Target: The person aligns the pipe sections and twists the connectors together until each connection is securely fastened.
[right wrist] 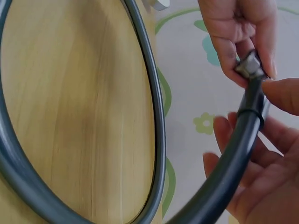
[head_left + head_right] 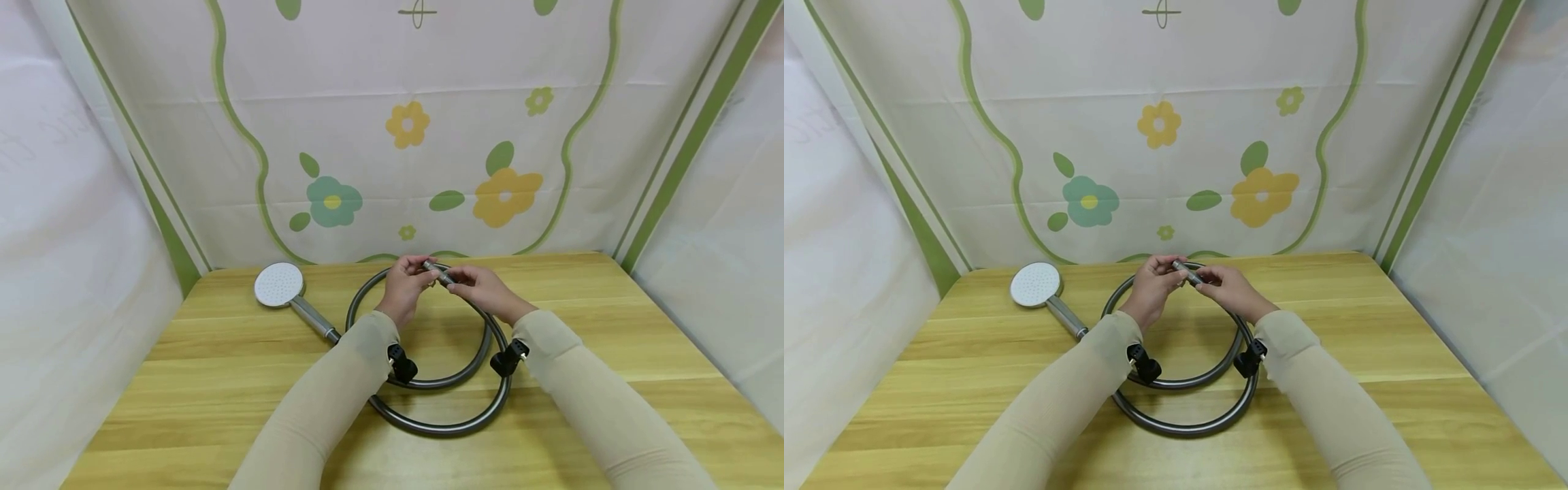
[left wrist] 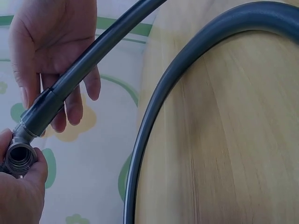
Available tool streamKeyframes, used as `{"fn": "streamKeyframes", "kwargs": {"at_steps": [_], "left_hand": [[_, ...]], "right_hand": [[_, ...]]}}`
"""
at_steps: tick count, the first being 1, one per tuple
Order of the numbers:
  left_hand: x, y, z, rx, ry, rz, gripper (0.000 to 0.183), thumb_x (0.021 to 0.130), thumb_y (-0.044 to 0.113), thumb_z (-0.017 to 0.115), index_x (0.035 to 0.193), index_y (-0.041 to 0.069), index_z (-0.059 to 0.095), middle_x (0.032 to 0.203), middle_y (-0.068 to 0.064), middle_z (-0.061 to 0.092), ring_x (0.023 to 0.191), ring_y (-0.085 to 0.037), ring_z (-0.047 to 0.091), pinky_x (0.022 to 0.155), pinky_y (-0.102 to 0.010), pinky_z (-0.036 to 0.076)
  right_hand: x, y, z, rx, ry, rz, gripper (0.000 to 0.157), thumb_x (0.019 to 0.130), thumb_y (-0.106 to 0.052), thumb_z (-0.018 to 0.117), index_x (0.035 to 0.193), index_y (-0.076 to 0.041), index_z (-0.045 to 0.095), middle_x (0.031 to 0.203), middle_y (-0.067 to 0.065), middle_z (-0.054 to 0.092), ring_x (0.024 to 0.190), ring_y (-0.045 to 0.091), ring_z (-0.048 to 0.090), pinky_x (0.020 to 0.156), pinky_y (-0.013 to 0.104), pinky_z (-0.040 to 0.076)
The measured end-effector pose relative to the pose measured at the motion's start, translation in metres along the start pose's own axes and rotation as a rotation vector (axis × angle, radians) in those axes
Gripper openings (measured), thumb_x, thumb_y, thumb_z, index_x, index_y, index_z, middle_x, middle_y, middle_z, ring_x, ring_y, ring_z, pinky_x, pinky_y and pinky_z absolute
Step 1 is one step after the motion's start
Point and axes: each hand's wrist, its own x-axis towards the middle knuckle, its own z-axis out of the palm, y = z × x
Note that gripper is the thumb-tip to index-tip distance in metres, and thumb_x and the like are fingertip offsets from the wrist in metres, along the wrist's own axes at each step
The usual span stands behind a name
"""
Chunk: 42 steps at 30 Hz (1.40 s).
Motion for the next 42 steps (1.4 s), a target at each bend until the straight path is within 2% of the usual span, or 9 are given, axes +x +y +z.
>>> {"fn": "streamKeyframes", "kwargs": {"at_steps": [5,10,14,19,26,34,36,42], "left_hand": [[0.0,0.001,0.0,-0.005,0.004,-0.003,0.036,0.088,-0.004,0.066,0.122,-0.002,0.054,0.12,-0.01,0.065,0.099,-0.015,0.06,0.08,-0.026,0.052],[-0.001,0.002,-0.001,-0.012,0.017,-0.008,0.032,0.088,-0.004,0.067,0.117,0.002,0.057,0.119,-0.01,0.065,0.098,-0.015,0.06,0.081,-0.028,0.052],[-0.002,0.003,-0.001,-0.017,0.023,-0.008,0.033,0.088,-0.005,0.066,0.119,0.0,0.056,0.118,-0.01,0.065,0.095,-0.014,0.06,0.08,-0.029,0.052],[-0.003,0.004,0.0,-0.019,0.021,-0.001,0.039,0.088,-0.006,0.066,0.124,-0.006,0.052,0.118,-0.011,0.065,0.093,-0.013,0.06,0.078,-0.027,0.051],[-0.003,0.004,0.001,-0.016,0.028,0.002,0.038,0.087,-0.005,0.066,0.123,-0.005,0.053,0.122,-0.016,0.063,0.094,-0.013,0.06,0.078,-0.026,0.052],[-0.004,0.004,0.001,-0.029,0.034,-0.002,0.032,0.087,-0.006,0.067,0.117,0.002,0.058,0.117,-0.01,0.066,0.095,-0.014,0.061,0.089,-0.039,0.051],[-0.005,0.005,0.002,-0.028,0.035,-0.001,0.031,0.087,-0.006,0.067,0.116,0.002,0.059,0.116,-0.01,0.066,0.094,-0.013,0.061,0.089,-0.039,0.051],[-0.008,0.008,0.002,-0.039,0.029,0.0,0.032,0.086,-0.006,0.067,0.116,0.001,0.058,0.113,-0.009,0.067,0.092,-0.012,0.061,0.08,-0.029,0.052]], "right_hand": [[-0.002,-0.004,0.005,-0.018,0.048,-0.033,0.046,0.096,-0.022,0.061,0.135,0.001,0.051,0.128,0.019,0.058,0.118,0.034,0.055,0.096,0.05,0.046],[-0.005,-0.005,0.013,-0.12,0.165,-0.085,0.05,0.09,-0.023,0.069,0.132,-0.002,0.053,0.123,0.015,0.059,0.115,0.032,0.056,0.1,0.051,0.043],[-0.006,-0.005,0.019,-0.193,0.232,-0.104,0.052,0.087,-0.023,0.073,0.13,-0.001,0.053,0.118,0.014,0.057,0.108,0.031,0.058,0.094,0.05,0.047],[-0.007,-0.004,0.024,-0.246,0.264,-0.102,0.048,0.087,-0.022,0.074,0.125,-0.001,0.055,0.114,0.014,0.055,0.103,0.03,0.056,0.086,0.046,0.049],[-0.007,-0.004,0.027,-0.289,0.306,-0.115,0.035,0.087,-0.015,0.073,0.116,-0.002,0.058,0.109,0.013,0.056,0.099,0.028,0.056,0.085,0.045,0.048],[-0.009,-0.004,0.03,-0.287,0.352,-0.134,0.026,0.088,-0.01,0.071,0.11,-0.001,0.06,0.104,0.012,0.057,0.093,0.025,0.056,0.082,0.044,0.049],[-0.01,-0.004,0.03,-0.283,0.366,-0.141,0.025,0.088,-0.01,0.072,0.109,-0.002,0.061,0.102,0.012,0.057,0.091,0.025,0.056,0.08,0.042,0.049],[-0.014,-0.006,0.031,-0.259,0.39,-0.158,0.025,0.087,-0.009,0.072,0.109,-0.002,0.063,0.103,0.012,0.058,0.091,0.025,0.057,0.079,0.042,0.05]]}}
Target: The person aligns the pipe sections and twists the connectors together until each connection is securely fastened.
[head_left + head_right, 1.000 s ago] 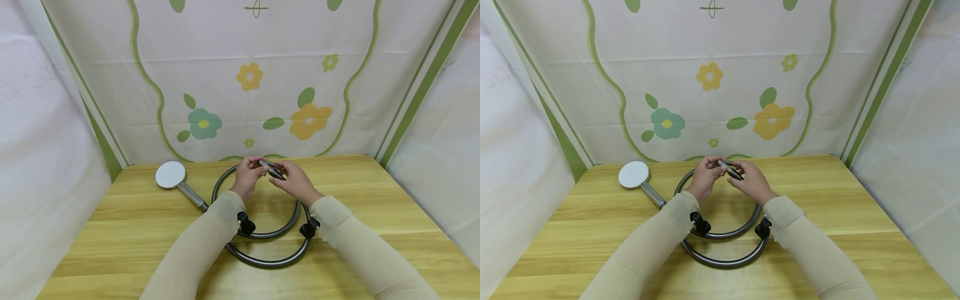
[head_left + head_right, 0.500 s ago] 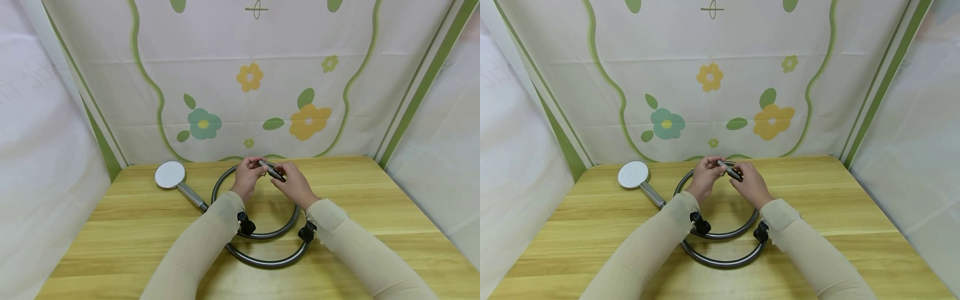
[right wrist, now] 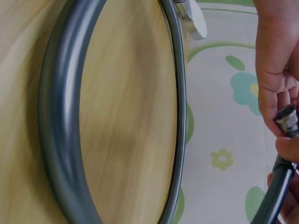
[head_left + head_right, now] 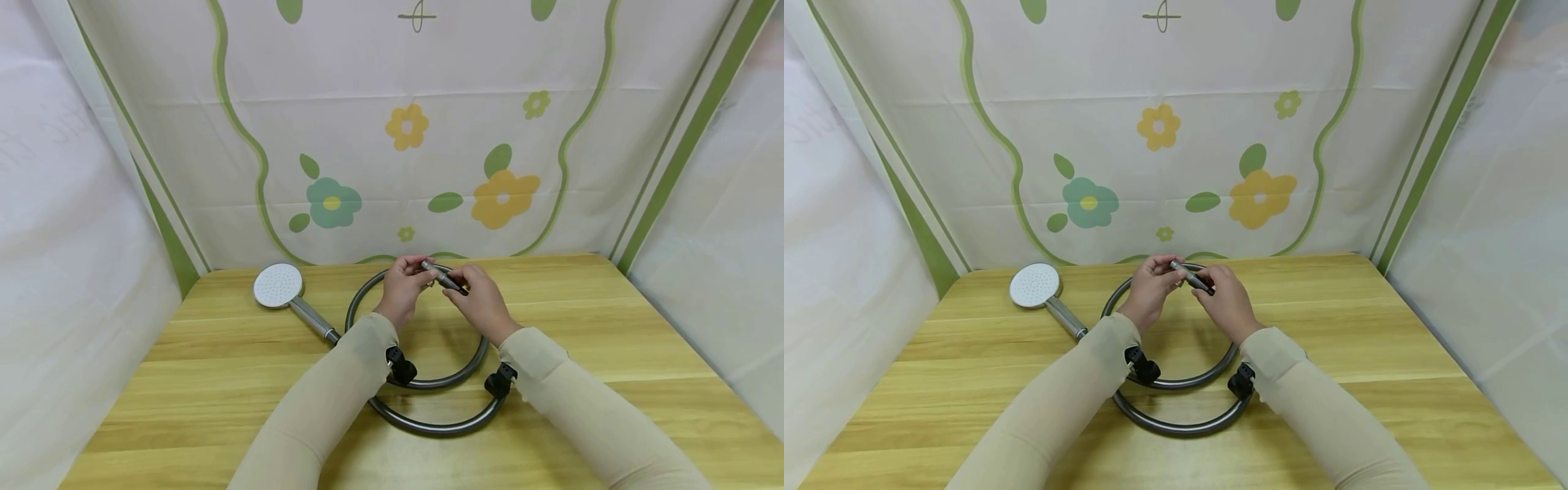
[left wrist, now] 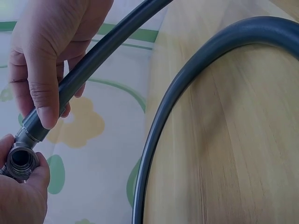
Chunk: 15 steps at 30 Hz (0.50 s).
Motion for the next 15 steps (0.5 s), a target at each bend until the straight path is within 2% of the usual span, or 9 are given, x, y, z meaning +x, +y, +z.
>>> {"fn": "streamKeyframes", "kwargs": {"at_steps": [7,15], "left_hand": [[-0.0008,0.0,-0.0004,-0.007,0.006,0.001,0.031,0.087,-0.006,0.067,0.115,0.002,0.058,0.115,-0.009,0.067,0.093,-0.013,0.061,0.078,-0.027,0.052],[-0.0005,0.0005,-0.0006,0.003,0.0,0.015,0.035,0.087,-0.003,0.068,0.12,-0.002,0.056,0.113,-0.007,0.067,0.094,-0.013,0.061,0.076,-0.025,0.052]], "right_hand": [[-0.0004,-0.0023,-0.0005,0.024,0.003,0.016,0.025,0.088,-0.009,0.072,0.11,-0.002,0.063,0.104,0.011,0.059,0.093,0.025,0.058,0.08,0.043,0.051],[-0.0002,-0.005,-0.001,0.058,0.034,0.008,0.026,0.086,-0.008,0.073,0.11,0.0,0.065,0.104,0.013,0.059,0.095,0.027,0.059,0.082,0.043,0.053]]}}
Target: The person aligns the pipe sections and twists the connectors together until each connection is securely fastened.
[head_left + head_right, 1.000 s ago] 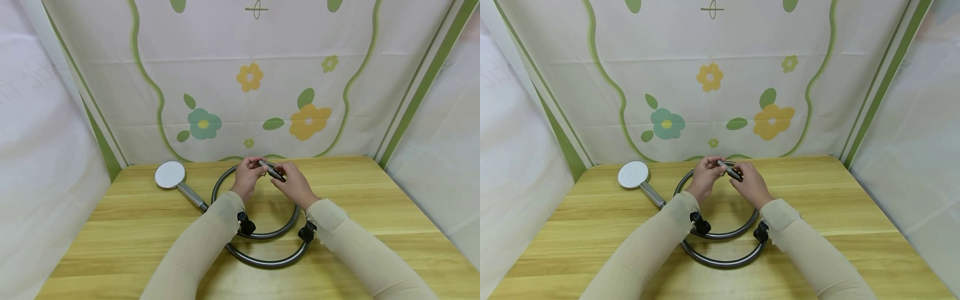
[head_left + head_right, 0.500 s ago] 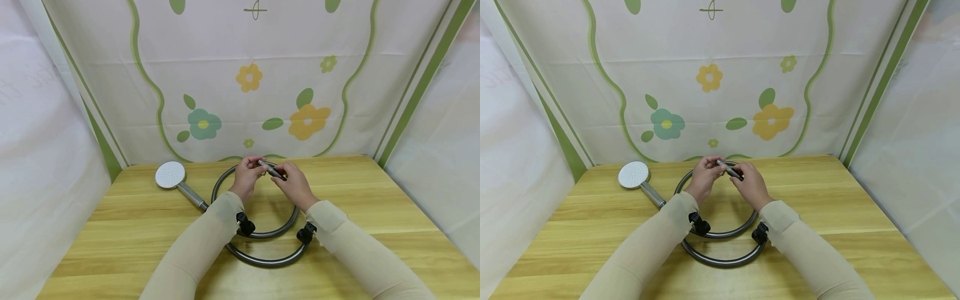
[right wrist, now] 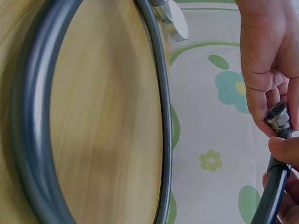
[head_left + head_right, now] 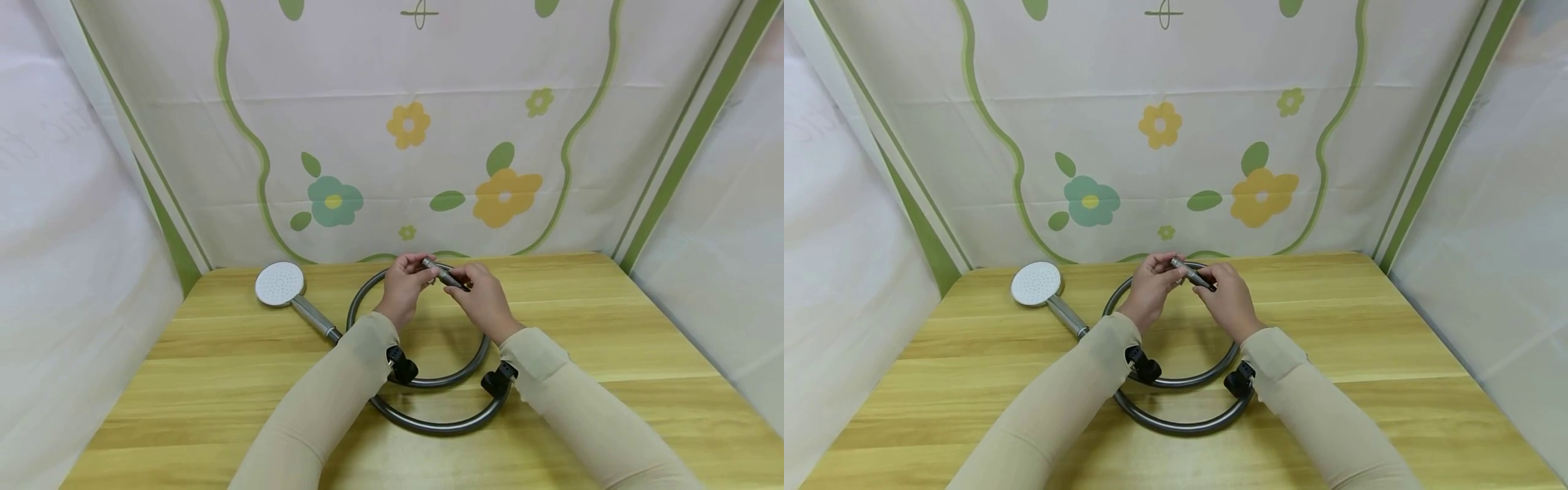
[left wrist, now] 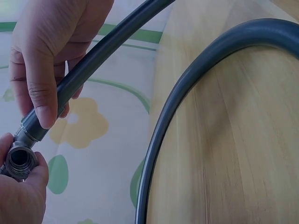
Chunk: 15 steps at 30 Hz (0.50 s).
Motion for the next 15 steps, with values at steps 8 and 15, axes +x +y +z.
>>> {"fn": "streamKeyframes", "kwargs": {"at_steps": [8,15], "left_hand": [[-0.0013,0.0013,0.0003,-0.007,-0.019,0.006,0.035,0.087,-0.004,0.067,0.12,-0.003,0.055,0.114,-0.008,0.066,0.093,-0.013,0.06,0.076,-0.024,0.052],[-0.0017,0.0018,0.0005,-0.009,-0.024,0.012,0.038,0.088,-0.004,0.067,0.123,-0.006,0.053,0.115,-0.009,0.066,0.093,-0.013,0.06,0.075,-0.024,0.051]], "right_hand": [[-0.0003,0.0002,-0.0003,0.029,0.012,0.016,0.026,0.086,-0.008,0.073,0.109,0.0,0.065,0.105,0.013,0.059,0.095,0.027,0.06,0.082,0.043,0.053],[-0.0001,0.0005,-0.0002,0.037,0.02,0.03,0.026,0.086,-0.009,0.073,0.109,0.0,0.066,0.107,0.014,0.06,0.093,0.027,0.06,0.079,0.041,0.052]]}}
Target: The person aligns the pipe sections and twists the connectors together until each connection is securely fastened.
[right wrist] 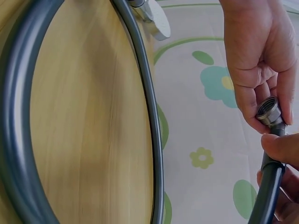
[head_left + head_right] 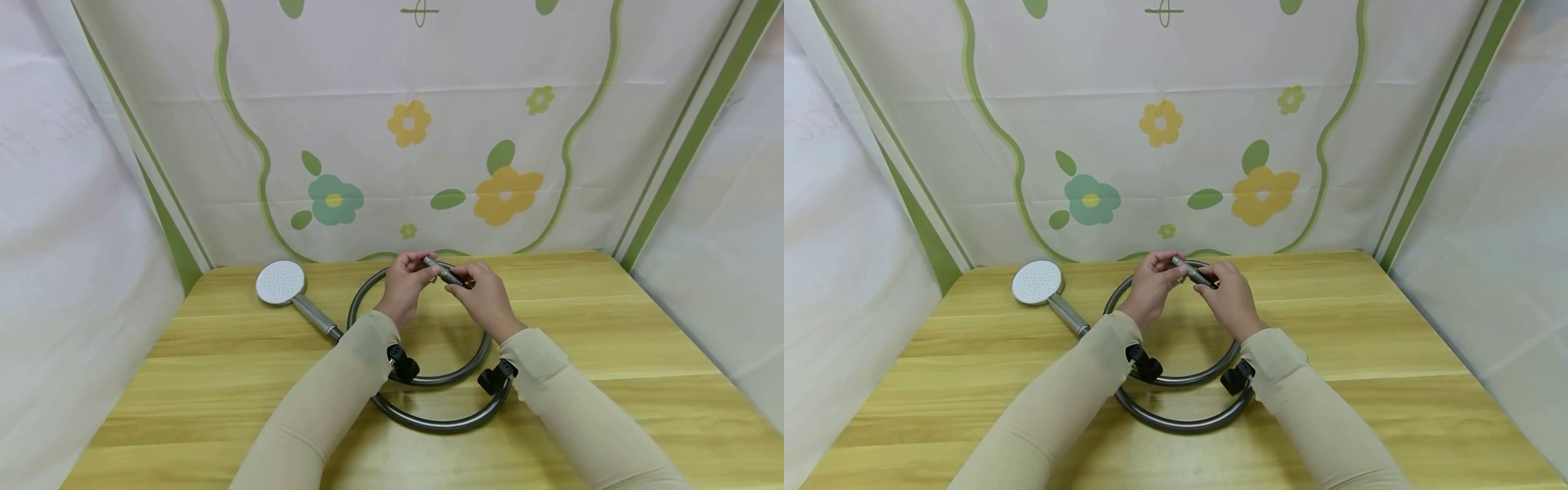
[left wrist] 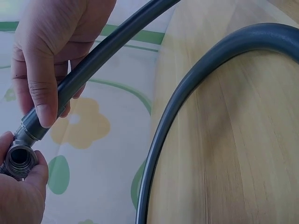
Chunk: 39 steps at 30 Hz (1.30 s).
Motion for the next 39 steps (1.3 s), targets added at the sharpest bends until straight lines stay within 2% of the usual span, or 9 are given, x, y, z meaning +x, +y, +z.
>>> {"fn": "streamKeyframes", "kwargs": {"at_steps": [12,25,30,37,39], "left_hand": [[0.0019,0.0022,-0.0016,-0.011,-0.01,0.008,0.03,0.089,-0.005,0.065,0.116,0.001,0.056,0.128,-0.021,0.058,0.092,-0.012,0.059,0.075,-0.023,0.051],[0.0022,0.0012,-0.0035,-0.001,-0.012,0.013,0.029,0.088,-0.005,0.065,0.116,0.0,0.056,0.127,-0.021,0.059,0.092,-0.011,0.059,0.076,-0.024,0.05],[0.0029,0.0007,-0.0034,-0.002,-0.01,0.016,0.029,0.088,-0.005,0.066,0.115,0.0,0.056,0.123,-0.017,0.062,0.092,-0.011,0.06,0.076,-0.024,0.051],[0.0025,0.0004,-0.0035,0.001,-0.02,0.015,0.028,0.089,-0.005,0.065,0.115,0.001,0.056,0.128,-0.02,0.059,0.093,-0.012,0.059,0.076,-0.023,0.05],[0.0024,0.0006,-0.0035,0.003,-0.018,0.015,0.028,0.089,-0.004,0.065,0.115,0.001,0.056,0.124,-0.016,0.062,0.094,-0.012,0.06,0.076,-0.023,0.05]], "right_hand": [[0.0034,-0.0035,-0.0007,0.012,0.006,-0.004,0.026,0.085,-0.008,0.074,0.109,0.0,0.068,0.104,0.013,0.061,0.09,0.026,0.061,0.077,0.039,0.052],[0.0043,-0.0014,0.0009,0.021,-0.004,0.004,0.026,0.085,-0.009,0.074,0.109,0.0,0.068,0.105,0.013,0.062,0.089,0.026,0.062,0.076,0.039,0.053],[0.0049,-0.0028,-0.0004,0.021,-0.012,0.006,0.026,0.086,-0.009,0.074,0.11,0.0,0.068,0.104,0.013,0.062,0.09,0.026,0.062,0.077,0.039,0.053],[0.0048,-0.002,-0.0014,0.026,-0.041,0.008,0.027,0.088,-0.01,0.071,0.112,0.001,0.067,0.105,0.013,0.062,0.092,0.027,0.062,0.079,0.041,0.054],[0.0046,-0.0018,-0.0016,0.026,-0.047,0.004,0.027,0.089,-0.01,0.071,0.113,0.002,0.067,0.105,0.014,0.062,0.093,0.027,0.063,0.08,0.041,0.054]]}}
